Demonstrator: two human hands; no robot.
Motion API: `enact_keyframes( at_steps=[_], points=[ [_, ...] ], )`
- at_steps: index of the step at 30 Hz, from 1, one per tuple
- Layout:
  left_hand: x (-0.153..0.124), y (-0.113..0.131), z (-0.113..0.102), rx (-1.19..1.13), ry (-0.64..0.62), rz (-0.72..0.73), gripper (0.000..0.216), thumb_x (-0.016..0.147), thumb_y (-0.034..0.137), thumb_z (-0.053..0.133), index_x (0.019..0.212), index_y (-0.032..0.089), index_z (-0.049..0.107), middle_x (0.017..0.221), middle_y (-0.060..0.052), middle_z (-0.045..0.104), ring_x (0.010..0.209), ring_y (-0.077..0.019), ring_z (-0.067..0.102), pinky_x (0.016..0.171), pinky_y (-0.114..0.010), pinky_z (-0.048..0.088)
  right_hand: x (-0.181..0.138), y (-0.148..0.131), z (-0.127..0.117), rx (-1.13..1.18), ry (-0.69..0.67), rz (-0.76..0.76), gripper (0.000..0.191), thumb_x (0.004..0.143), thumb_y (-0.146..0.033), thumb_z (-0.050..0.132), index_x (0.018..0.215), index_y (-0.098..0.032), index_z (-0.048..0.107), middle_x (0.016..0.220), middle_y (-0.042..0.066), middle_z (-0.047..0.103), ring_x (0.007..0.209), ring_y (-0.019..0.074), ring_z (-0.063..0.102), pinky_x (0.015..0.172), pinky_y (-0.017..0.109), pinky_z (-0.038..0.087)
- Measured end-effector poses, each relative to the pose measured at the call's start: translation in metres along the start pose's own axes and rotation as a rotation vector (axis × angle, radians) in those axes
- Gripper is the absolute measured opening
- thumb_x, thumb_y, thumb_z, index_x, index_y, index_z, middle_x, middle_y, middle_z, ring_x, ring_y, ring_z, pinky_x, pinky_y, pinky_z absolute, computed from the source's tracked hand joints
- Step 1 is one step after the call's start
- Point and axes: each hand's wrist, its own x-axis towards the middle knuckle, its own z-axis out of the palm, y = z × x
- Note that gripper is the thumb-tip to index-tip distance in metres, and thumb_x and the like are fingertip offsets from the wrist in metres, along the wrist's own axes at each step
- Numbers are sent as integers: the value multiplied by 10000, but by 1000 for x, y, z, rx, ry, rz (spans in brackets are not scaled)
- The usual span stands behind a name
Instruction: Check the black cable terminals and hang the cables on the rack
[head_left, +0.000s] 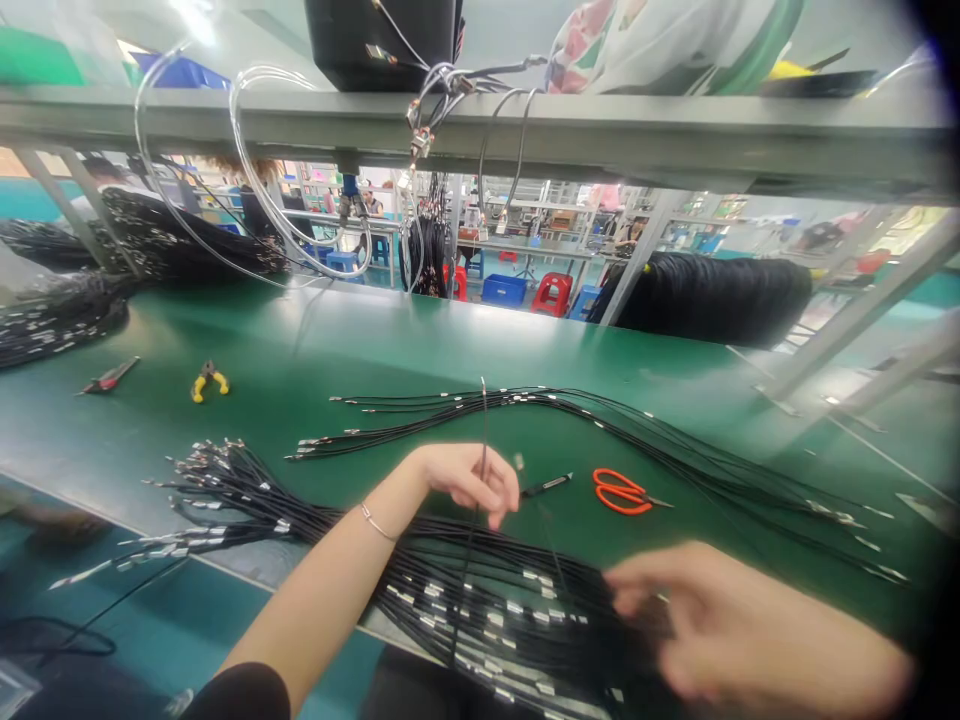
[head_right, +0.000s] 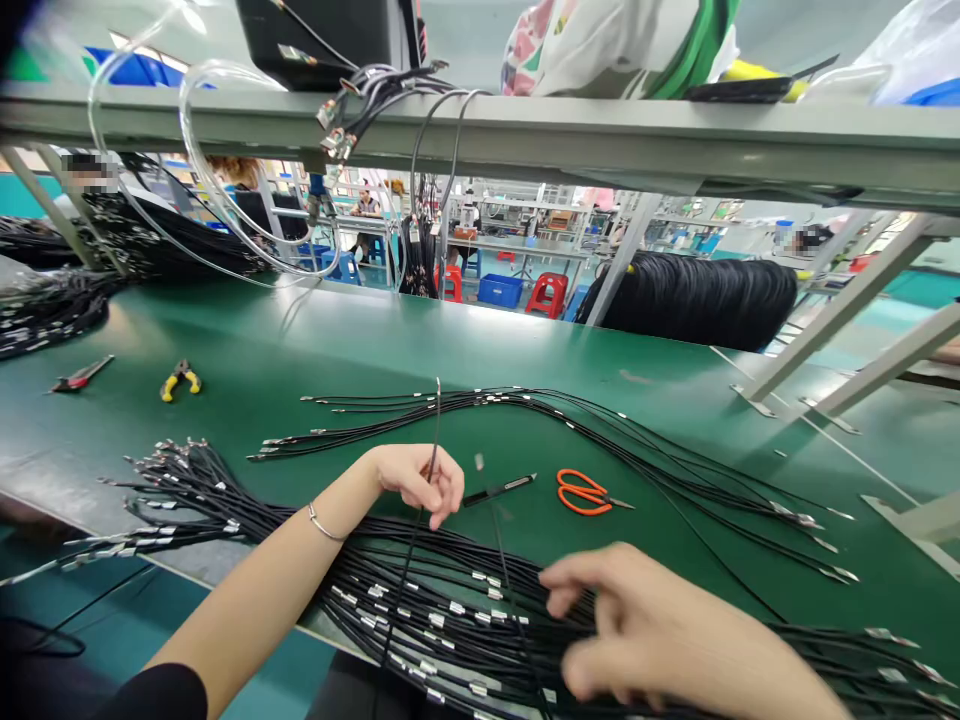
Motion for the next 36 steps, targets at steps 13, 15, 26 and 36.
enact_keyframes(
  at_steps=[13, 15, 26, 36],
  points=[
    [10, 0, -15, 148, 459, 245, 334, 793, 359, 736, 958, 71, 695, 751, -88, 664, 436, -63, 525, 351, -153, 364, 119, -20, 41, 367, -99, -162, 340, 862, -416, 607, 1003, -107, 592, 801, 60, 677, 450, 46, 511, 365, 145, 371],
    [11, 0, -15, 175, 499, 241, 344, 759, 338, 769, 956, 61, 716, 694, -73, 649, 429, -57, 501, 358, -152, 370, 115, -16, 43, 484, -154, -177, 397, 880, -438, 596, 1090, -101, 594, 847, 77, 683, 462, 43, 510, 380, 148, 378],
    [15, -1, -11, 234, 663, 348, 312, 716, 372, 798, 788, 76, 735, 801, -115, 682, 591, -99, 592, 443, -155, 460, 113, -14, 22, 590, 55, -280, 394, 827, -486, 685, 954, -114, 710, 806, 86, 685, 617, 87, 518, 485, 183, 381],
    [29, -2, 23, 116, 637, 315, 356, 611, 379, 861, 685, 68, 704, 618, -67, 654, 507, -116, 616, 495, -204, 528, 115, -22, 36, 614, 163, -270, 371, 733, -510, 755, 763, -146, 687, 713, 77, 703, 562, 114, 551, 541, 243, 455]
  ],
)
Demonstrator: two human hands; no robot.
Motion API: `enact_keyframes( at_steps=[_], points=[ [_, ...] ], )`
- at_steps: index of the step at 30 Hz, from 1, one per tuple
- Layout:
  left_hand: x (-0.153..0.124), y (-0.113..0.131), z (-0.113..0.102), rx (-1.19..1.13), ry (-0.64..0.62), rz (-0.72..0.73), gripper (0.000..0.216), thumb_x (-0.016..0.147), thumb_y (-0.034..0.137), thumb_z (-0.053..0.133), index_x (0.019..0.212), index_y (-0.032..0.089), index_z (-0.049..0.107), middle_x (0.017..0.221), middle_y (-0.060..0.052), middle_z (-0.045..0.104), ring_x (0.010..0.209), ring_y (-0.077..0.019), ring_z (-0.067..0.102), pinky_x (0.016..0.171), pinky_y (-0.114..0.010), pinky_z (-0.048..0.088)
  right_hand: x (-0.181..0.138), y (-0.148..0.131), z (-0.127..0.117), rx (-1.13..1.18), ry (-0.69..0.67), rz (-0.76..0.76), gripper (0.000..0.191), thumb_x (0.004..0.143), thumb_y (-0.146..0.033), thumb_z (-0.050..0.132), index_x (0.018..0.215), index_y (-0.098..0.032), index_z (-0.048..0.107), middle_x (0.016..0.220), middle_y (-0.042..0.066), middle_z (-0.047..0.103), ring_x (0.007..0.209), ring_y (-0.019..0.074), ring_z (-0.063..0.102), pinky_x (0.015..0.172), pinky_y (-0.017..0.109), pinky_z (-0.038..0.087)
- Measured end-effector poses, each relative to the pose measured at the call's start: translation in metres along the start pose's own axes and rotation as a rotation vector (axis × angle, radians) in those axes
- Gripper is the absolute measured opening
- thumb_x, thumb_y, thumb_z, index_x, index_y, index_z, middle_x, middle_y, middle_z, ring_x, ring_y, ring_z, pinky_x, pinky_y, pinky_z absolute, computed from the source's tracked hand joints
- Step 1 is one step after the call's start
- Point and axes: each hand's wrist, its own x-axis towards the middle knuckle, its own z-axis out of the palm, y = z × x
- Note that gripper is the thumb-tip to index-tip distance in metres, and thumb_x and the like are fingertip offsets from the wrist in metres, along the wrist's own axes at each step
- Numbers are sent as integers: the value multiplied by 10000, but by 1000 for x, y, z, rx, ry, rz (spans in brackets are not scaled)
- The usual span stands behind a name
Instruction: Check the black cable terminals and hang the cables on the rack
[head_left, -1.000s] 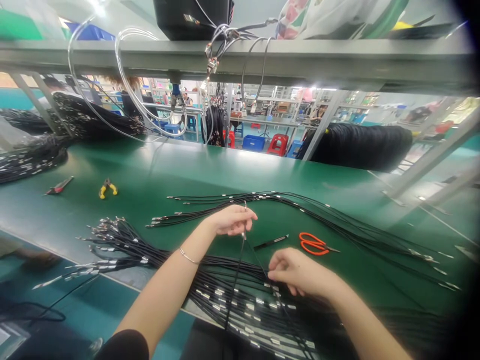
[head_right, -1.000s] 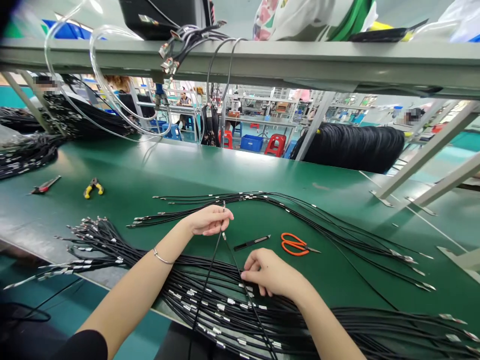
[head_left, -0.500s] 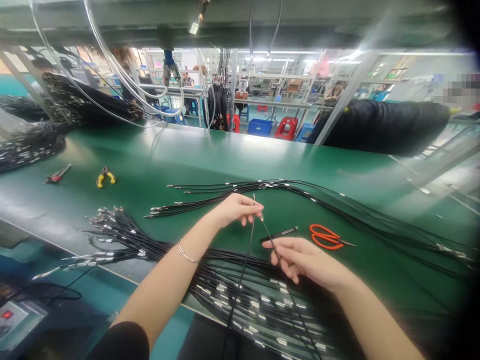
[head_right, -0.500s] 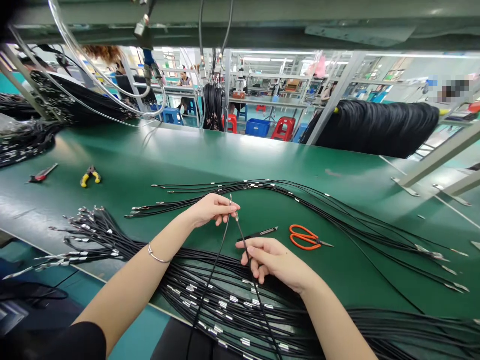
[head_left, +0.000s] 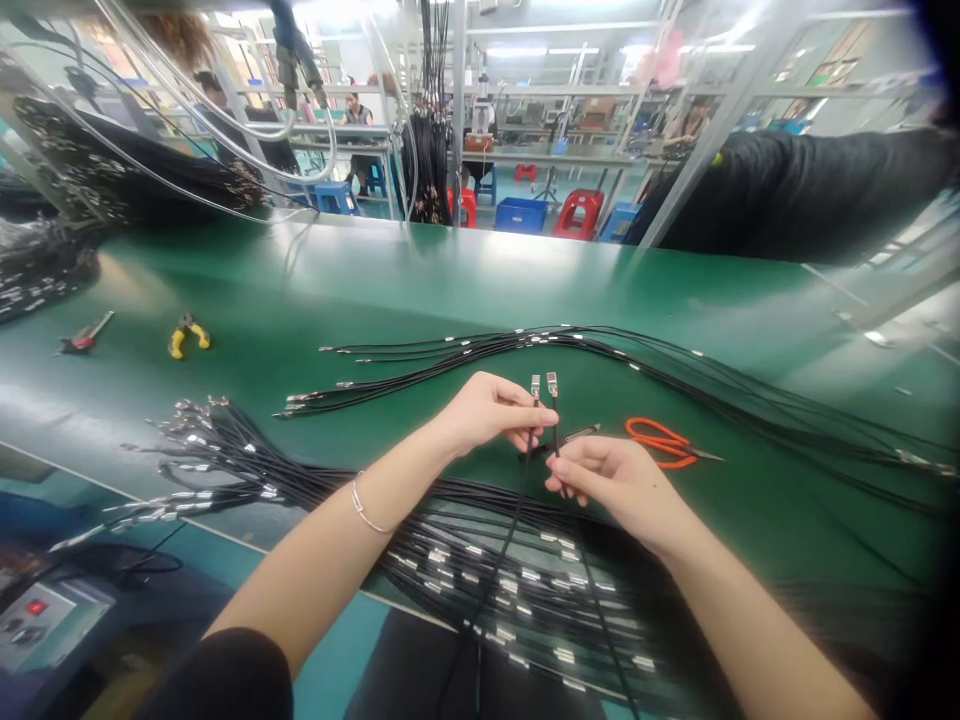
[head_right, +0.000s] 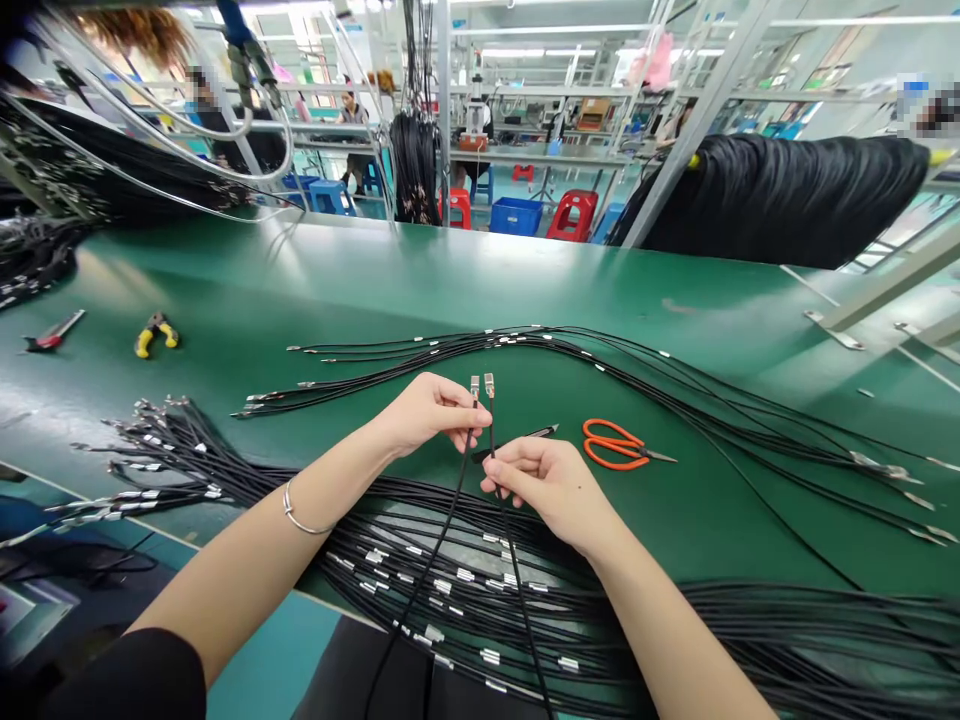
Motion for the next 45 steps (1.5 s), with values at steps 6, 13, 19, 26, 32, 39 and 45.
enact_keyframes(
  at_steps=[6, 13, 19, 26, 32, 39, 45],
  points=[
    [-2, 0, 2, -6, -29, 28, 350, 603, 376, 866, 676, 75, 704, 624, -61, 660, 504, -110, 612, 496, -202, 527, -1, -2, 2, 19, -36, 17, 357, 740, -495, 756, 758, -143, 695, 731, 81, 715, 567, 115, 570, 555, 244, 470],
    [-2, -1, 4, 33, -41, 78, 319, 624, 357, 854, 636, 85, 689, 585, -44, 646, 478, -101, 596, 480, -197, 525, -2, -4, 4, 85, -86, 49, 343, 736, -468, 771, 745, -135, 692, 714, 72, 708, 566, 96, 559, 530, 217, 451],
    [-2, -5, 5, 136, -29, 95, 303, 681, 380, 813, 690, 97, 706, 599, -46, 650, 483, -99, 586, 422, -176, 482, -2, -5, 4, 106, -126, 80, 355, 731, -471, 773, 736, -128, 682, 720, 77, 712, 548, 89, 564, 515, 210, 468],
    [-7, -9, 15, 178, -155, 22, 325, 696, 402, 801, 686, 92, 704, 652, -76, 672, 499, -93, 578, 386, -149, 432, 5, -2, -10, 160, 154, -55, 463, 709, -570, 756, 904, -154, 696, 722, 41, 664, 531, 108, 584, 486, 231, 481],
    [-11, -12, 24, 166, -239, -57, 305, 699, 383, 803, 725, 92, 717, 684, -79, 678, 511, -94, 588, 379, -141, 441, 3, -2, -10, 196, 321, -211, 375, 739, -513, 763, 666, -162, 654, 509, -37, 411, 469, 69, 362, 434, 222, 278],
    [-13, -16, 30, 156, -256, -98, 227, 734, 291, 770, 801, 79, 725, 689, -82, 681, 501, -103, 592, 375, -158, 477, 3, -2, -5, 227, 326, -176, 526, 764, -530, 736, 518, -173, 437, 495, -56, 296, 454, 54, 256, 439, 232, 181],
    [-14, -15, 32, 190, -265, -114, 269, 696, 308, 810, 778, 68, 719, 641, -70, 658, 479, -93, 566, 384, -158, 483, 4, 1, -6, 297, 251, -97, 508, 765, -439, 763, 537, -168, 399, 481, -63, 310, 450, 43, 253, 440, 209, 165]
  ],
)
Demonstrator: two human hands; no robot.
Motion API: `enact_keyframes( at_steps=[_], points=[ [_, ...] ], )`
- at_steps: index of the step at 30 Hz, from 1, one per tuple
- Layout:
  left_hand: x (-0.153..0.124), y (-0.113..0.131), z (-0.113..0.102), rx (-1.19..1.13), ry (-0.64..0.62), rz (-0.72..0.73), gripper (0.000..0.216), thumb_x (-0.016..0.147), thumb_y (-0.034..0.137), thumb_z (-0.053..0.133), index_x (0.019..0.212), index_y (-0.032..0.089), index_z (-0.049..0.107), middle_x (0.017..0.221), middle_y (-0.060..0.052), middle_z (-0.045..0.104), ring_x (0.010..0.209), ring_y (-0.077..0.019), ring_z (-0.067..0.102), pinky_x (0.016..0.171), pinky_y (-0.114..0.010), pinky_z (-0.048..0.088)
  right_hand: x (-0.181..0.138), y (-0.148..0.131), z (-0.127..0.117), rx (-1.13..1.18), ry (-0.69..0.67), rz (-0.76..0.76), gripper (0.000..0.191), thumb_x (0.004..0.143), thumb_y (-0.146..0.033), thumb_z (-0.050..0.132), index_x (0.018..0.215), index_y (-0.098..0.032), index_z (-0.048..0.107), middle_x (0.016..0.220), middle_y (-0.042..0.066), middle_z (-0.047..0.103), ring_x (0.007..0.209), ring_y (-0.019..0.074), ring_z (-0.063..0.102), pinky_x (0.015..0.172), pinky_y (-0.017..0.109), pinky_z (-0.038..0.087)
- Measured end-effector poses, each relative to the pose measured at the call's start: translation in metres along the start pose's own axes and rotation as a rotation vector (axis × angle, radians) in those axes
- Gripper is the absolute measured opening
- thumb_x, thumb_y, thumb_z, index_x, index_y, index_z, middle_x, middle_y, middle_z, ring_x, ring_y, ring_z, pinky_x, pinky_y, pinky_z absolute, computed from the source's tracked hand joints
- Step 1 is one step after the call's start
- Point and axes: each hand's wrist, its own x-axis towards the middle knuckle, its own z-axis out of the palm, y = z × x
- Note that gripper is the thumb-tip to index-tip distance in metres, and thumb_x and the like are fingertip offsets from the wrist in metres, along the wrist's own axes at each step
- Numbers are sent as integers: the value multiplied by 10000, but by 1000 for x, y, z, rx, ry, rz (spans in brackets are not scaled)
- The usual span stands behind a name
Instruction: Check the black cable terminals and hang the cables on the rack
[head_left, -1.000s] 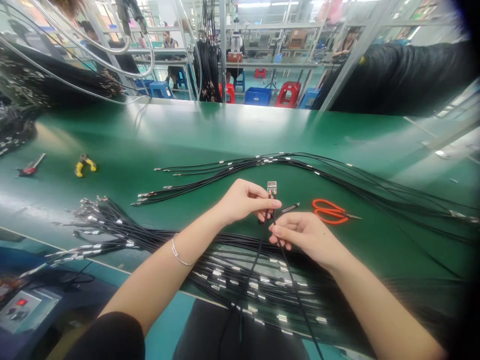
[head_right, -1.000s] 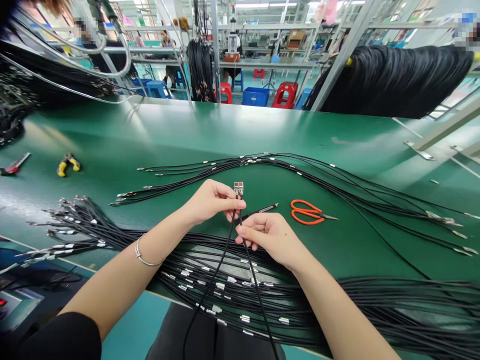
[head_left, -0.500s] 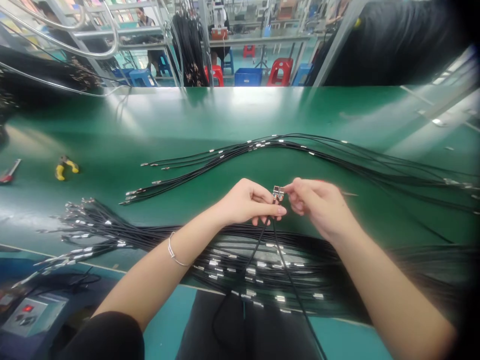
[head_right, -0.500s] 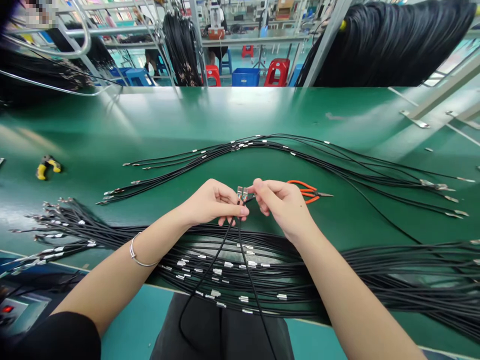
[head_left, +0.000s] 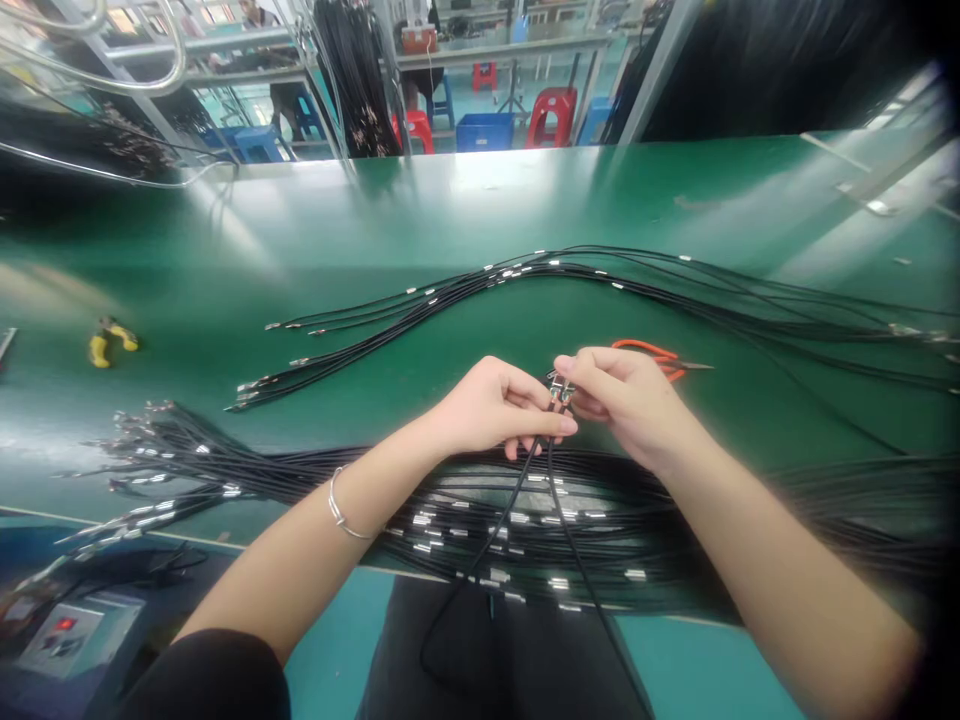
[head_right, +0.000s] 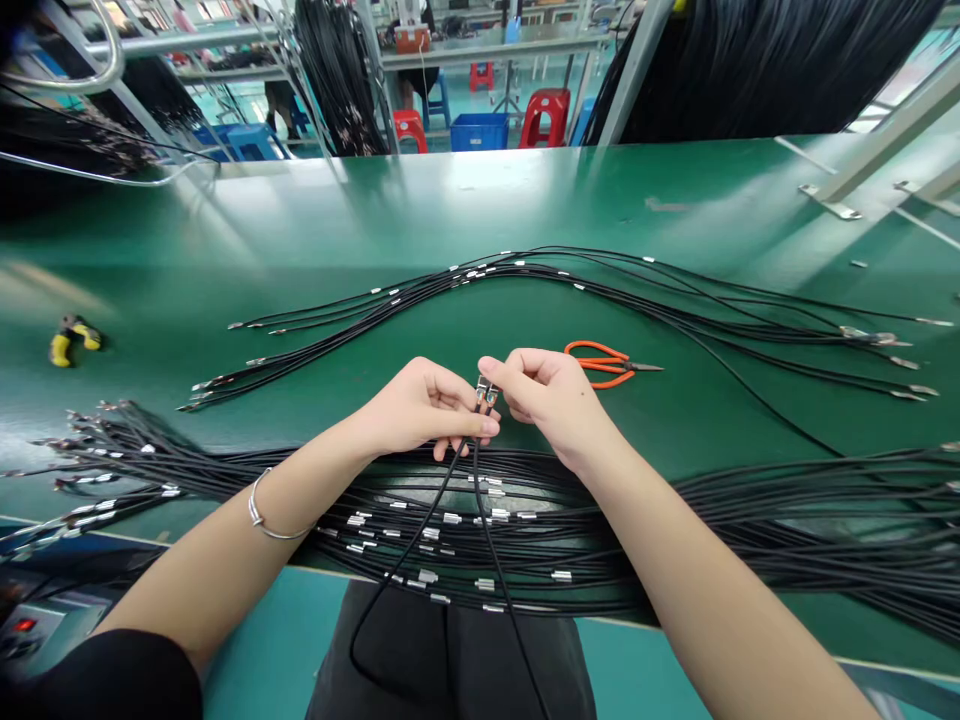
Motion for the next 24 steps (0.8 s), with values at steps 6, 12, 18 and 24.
enact_keyframes(
  at_steps=[6, 12, 18, 24],
  points=[
    [0, -1, 0, 70, 27, 47, 234, 738, 299, 767, 771, 74, 714, 621, -60, 642, 475, -95, 560, 387, -169, 475, 0, -4, -1, 71, -132, 93, 395, 741, -401, 769, 593, -152, 500, 495, -51, 381, 454, 45, 299, 398, 171, 191],
    [-1, -3, 1, 124, 108, 137, 247, 738, 339, 767, 737, 99, 707, 562, -27, 618, 443, -85, 537, 386, -162, 456, -3, -6, 2, 43, -182, 66, 269, 770, -369, 731, 706, -152, 585, 550, -22, 493, 461, 58, 377, 386, 160, 269],
    [0, -4, -2, 184, 208, 217, 254, 738, 347, 760, 686, 109, 689, 520, 6, 574, 411, -66, 498, 366, -140, 415, -12, -10, 10, -246, -4, -231, 148, 836, -302, 668, 795, -162, 646, 660, 6, 565, 529, 90, 504, 444, 194, 432],
    [2, -6, -4, 212, 252, 271, 169, 769, 252, 670, 676, 111, 664, 535, 14, 554, 426, -66, 499, 376, -142, 419, -10, -2, 9, -280, -39, -341, 176, 818, -256, 690, 976, -192, 645, 731, -6, 536, 600, 99, 537, 496, 203, 470]
  ],
)
